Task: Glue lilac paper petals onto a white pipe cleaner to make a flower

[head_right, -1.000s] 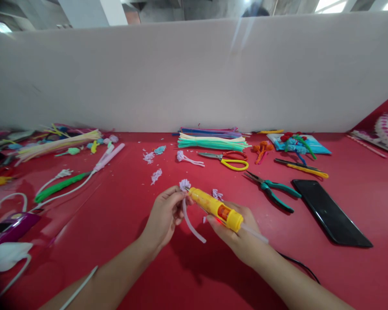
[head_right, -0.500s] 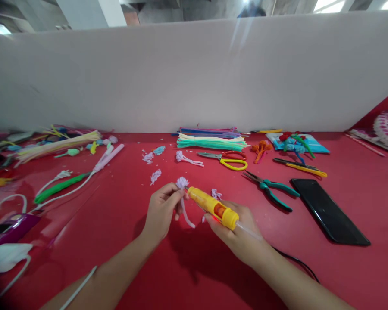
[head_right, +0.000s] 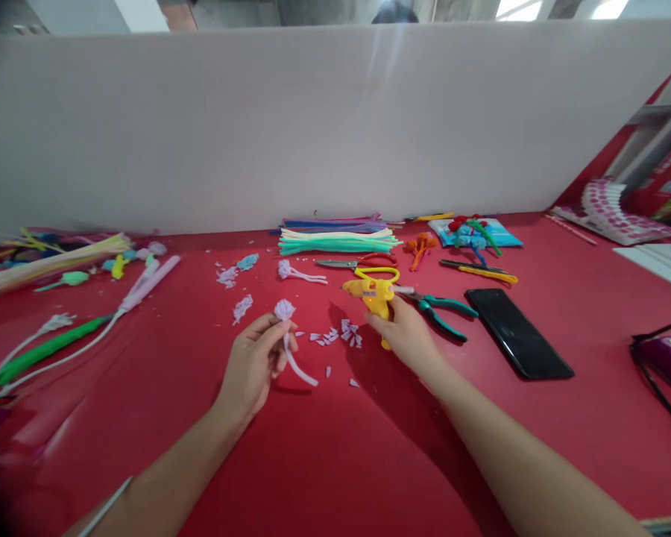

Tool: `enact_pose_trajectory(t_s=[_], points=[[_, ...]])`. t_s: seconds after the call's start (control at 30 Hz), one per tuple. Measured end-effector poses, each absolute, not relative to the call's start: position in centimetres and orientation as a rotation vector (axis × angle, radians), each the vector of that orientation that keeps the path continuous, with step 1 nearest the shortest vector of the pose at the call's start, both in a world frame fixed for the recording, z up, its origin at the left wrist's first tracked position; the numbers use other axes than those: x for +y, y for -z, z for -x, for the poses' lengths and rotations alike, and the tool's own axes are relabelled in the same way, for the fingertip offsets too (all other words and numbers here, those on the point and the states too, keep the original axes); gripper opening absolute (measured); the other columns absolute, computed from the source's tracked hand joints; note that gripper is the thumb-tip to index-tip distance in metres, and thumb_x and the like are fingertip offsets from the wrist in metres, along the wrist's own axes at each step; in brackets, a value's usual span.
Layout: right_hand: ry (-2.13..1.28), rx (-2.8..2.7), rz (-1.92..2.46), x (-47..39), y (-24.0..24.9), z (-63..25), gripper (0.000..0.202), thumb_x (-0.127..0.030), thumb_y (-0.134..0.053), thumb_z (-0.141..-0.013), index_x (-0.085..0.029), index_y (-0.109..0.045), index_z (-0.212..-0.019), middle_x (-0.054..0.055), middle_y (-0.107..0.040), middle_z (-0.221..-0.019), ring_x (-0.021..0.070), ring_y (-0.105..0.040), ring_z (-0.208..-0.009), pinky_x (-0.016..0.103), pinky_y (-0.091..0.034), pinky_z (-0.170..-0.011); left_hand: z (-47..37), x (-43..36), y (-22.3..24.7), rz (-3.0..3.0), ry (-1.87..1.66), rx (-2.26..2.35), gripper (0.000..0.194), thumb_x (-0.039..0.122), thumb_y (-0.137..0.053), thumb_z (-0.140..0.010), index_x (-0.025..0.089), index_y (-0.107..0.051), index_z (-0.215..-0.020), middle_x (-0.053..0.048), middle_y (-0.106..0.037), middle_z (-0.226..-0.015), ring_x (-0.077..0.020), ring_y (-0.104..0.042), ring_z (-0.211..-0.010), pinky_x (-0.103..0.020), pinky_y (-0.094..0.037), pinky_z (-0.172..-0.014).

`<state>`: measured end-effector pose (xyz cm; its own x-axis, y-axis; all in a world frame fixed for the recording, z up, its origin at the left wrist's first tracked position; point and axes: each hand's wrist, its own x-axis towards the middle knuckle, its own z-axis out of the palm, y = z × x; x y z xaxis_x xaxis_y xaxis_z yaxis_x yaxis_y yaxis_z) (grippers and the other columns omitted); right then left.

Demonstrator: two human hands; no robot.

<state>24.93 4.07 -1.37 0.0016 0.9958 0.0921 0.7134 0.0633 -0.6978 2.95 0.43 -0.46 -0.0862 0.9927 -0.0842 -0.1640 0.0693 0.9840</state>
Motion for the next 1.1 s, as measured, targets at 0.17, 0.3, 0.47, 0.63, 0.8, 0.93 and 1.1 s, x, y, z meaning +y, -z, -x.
enact_pose_trajectory(t_s=[0.17,0.3,0.47,0.63,0.8,0.93,1.1], points=[[-0.209,-1.999,2.139,4.7,0.9,-26.1,0.043,-0.052,-0.042,-0.082,-0.016,-0.059,-0.067,0.01,-0.063,-0.063,0.0184,-0.056,-0.056,0.025,-0.027,-0.048,-3.1,0.2,0.2,-1.002,-1.223,1.2,0.019,0.031,-0.057,-0.078,0.016,-0.054,-0.068,0.005,-0.054,-0.049,-0.0016,-0.033,-0.03,-0.014,-0.019,-0.03],[0.102,-2.006,1.965,3.4,-0.2,-25.4,0.027,-0.039,-0.047,-0.084,-0.016,-0.06,-0.081,0.011,-0.066,-0.076,0.0197,-0.059,-0.066,0.026,-0.031,-0.054,-3.2,0.1,0.2,-1.014,-1.197,1.196,0.02,0.032,-0.057,-0.078,0.016,-0.055,-0.068,0.006,-0.051,-0.045,-0.0013,-0.031,-0.029,-0.014,-0.017,-0.03],[-0.228,-2.519,1.217,1.7,0.2,-23.4,0.012,-0.016,-0.048,-0.083,-0.018,-0.06,-0.081,0.004,-0.063,-0.08,0.0152,-0.056,-0.073,0.023,-0.036,-0.063,-3.3,0.1,0.3,-1.0,-1.187,1.196,0.018,0.032,-0.057,-0.078,0.016,-0.055,-0.07,0.006,-0.051,-0.043,-0.0014,-0.029,-0.029,-0.013,-0.017,-0.029],[-0.053,-2.535,1.286,2.3,1.8,-23.3,0.013,-0.013,-0.048,-0.084,-0.015,-0.061,-0.084,0.007,-0.06,-0.082,0.018,-0.054,-0.078,0.027,-0.038,-0.068,-3.4,0.1,0.5,-0.992,-1.162,1.187,0.019,0.032,-0.056,-0.079,0.016,-0.052,-0.069,0.005,-0.052,-0.044,-0.0016,-0.029,-0.029,-0.013,-0.016,-0.029],[-0.007,-2.587,1.211,2.7,2.0,-23.3,0.014,-0.013,-0.049,-0.083,-0.015,-0.062,-0.085,0.008,-0.058,-0.082,0.0192,-0.051,-0.082,0.029,-0.039,-0.073,-3.5,0.0,0.6,-0.995,-1.149,1.177,0.018,0.031,-0.056,-0.079,0.016,-0.052,-0.069,0.005,-0.052,-0.044,-0.0019,-0.029,-0.029,-0.014,-0.017,-0.029],[0.067,-2.595,1.195,2.5,2.1,-22.7,0.019,-0.016,-0.044,-0.088,-0.015,-0.06,-0.078,0.009,-0.058,-0.08,0.0198,-0.05,-0.079,0.031,-0.039,-0.073,-3.5,0.0,0.5,-0.991,-1.142,1.174,0.018,0.031,-0.056,-0.079,0.017,-0.051,-0.069,0.006,-0.052,-0.044,-0.0021,-0.029,-0.029,-0.014,-0.017,-0.029],[-0.316,-2.258,1.239,1.6,1.4,-22.2,0.012,-0.015,-0.043,-0.089,-0.016,-0.055,-0.087,0.005,-0.062,-0.081,0.0157,-0.055,-0.073,0.027,-0.043,-0.067,-3.7,-0.1,0.5,-1.02,-1.088,1.186,0.02,0.031,-0.055,-0.079,0.017,-0.05,-0.067,0.005,-0.053,-0.044,-0.0023,-0.03,-0.028,-0.014,-0.016,-0.028]])
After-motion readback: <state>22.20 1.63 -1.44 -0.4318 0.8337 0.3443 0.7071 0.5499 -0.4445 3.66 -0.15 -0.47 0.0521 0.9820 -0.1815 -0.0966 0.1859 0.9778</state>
